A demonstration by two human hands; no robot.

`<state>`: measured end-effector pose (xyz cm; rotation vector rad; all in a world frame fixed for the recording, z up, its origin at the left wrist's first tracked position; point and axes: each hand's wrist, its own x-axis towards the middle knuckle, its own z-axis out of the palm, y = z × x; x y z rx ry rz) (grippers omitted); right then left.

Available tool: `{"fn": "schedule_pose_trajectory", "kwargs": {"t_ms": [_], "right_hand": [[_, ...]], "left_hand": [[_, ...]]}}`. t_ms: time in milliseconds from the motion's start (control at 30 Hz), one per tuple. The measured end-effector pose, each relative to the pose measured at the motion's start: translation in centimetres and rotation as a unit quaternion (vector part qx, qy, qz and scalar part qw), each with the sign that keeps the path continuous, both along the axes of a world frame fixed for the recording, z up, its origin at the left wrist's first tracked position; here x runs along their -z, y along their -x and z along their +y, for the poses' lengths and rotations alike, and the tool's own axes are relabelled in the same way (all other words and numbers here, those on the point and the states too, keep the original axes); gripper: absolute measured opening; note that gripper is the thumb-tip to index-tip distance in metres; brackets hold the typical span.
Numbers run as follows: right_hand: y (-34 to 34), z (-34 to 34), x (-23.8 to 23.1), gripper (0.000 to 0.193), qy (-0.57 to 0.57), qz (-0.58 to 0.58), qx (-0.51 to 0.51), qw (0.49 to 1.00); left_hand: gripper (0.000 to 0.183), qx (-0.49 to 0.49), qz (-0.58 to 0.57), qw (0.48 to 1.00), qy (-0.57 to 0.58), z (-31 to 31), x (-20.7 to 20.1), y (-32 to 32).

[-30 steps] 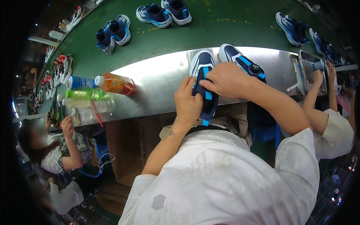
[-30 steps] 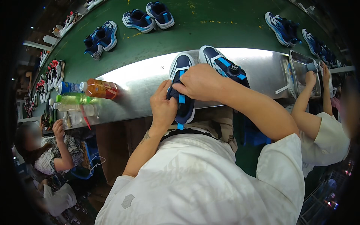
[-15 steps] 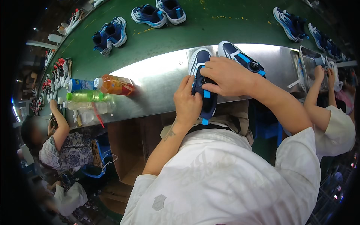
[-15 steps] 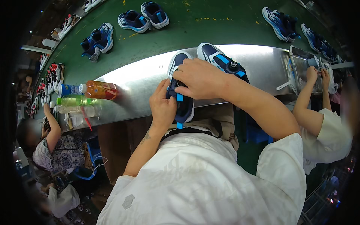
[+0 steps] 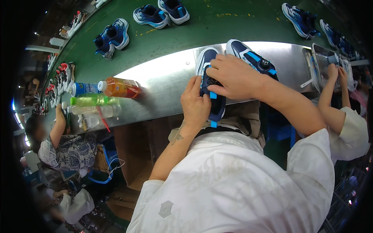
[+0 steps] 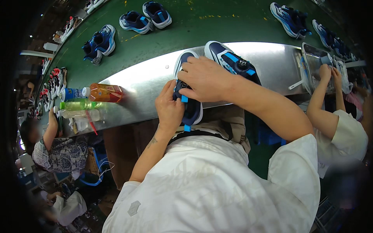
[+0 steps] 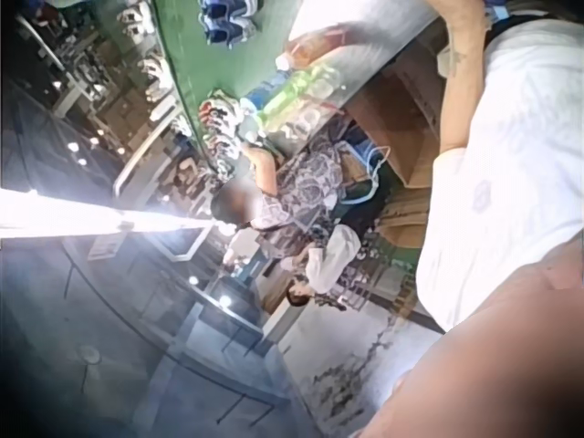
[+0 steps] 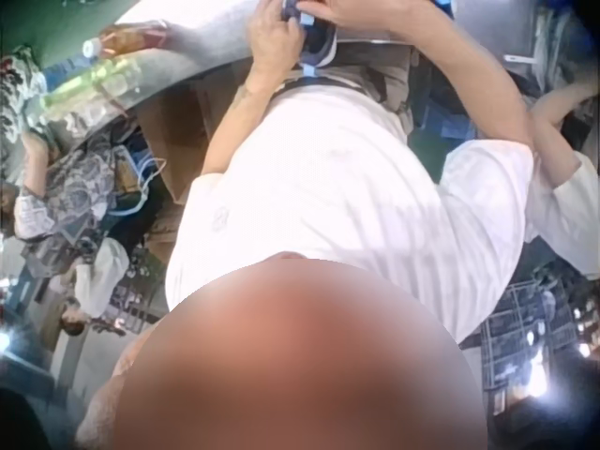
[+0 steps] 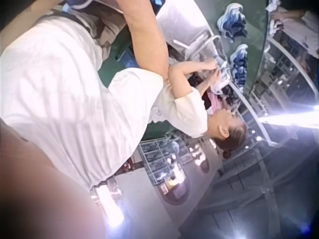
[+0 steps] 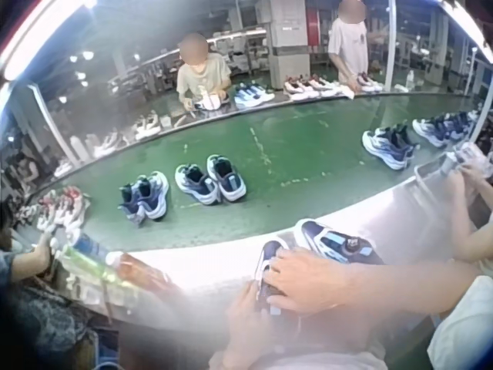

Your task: The person assembles athletic shoes on a factory assembly line. They insert black foam insoles into the shoe uppers and secure blue plastic heel tabs on the back of the shoes. The person handles multiple pairs of shoes, moving them along the metal workbench as they complete each step.

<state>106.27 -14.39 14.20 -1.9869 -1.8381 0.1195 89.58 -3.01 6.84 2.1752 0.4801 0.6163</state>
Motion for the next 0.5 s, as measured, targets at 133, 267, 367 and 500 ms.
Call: {"fn": "schedule_pose_trajectory", "kwargs": {"t_ms": [133, 267, 367, 500], "right_hand": [[-0.6, 0.2, -0.9, 0.041, 0.129, 0.045, 0.000, 0.991], [0.3, 0.6, -1.7, 0.035, 0.309, 0.051, 0.066, 0.947], [-0.2, -0.6, 0.0, 0.044, -0.070, -0.001, -0.002, 0.998], [-0.4, 0.3, 0.8, 0.052, -0.002, 0.054, -0.001, 0.999]], "left_hand": [[0.045, -0.005, -0.015, 1.000, -0.026, 0.1, 0.7, -0.2], [0.041, -0.007, -0.022, 0.999, -0.045, 0.1, 0.5, -0.1], [0.040, -0.010, -0.032, 0.998, -0.059, 0.0, 0.3, -0.2], [0.055, 0.017, 0.009, 0.999, -0.032, 0.1, 0.1, 0.0]]}}
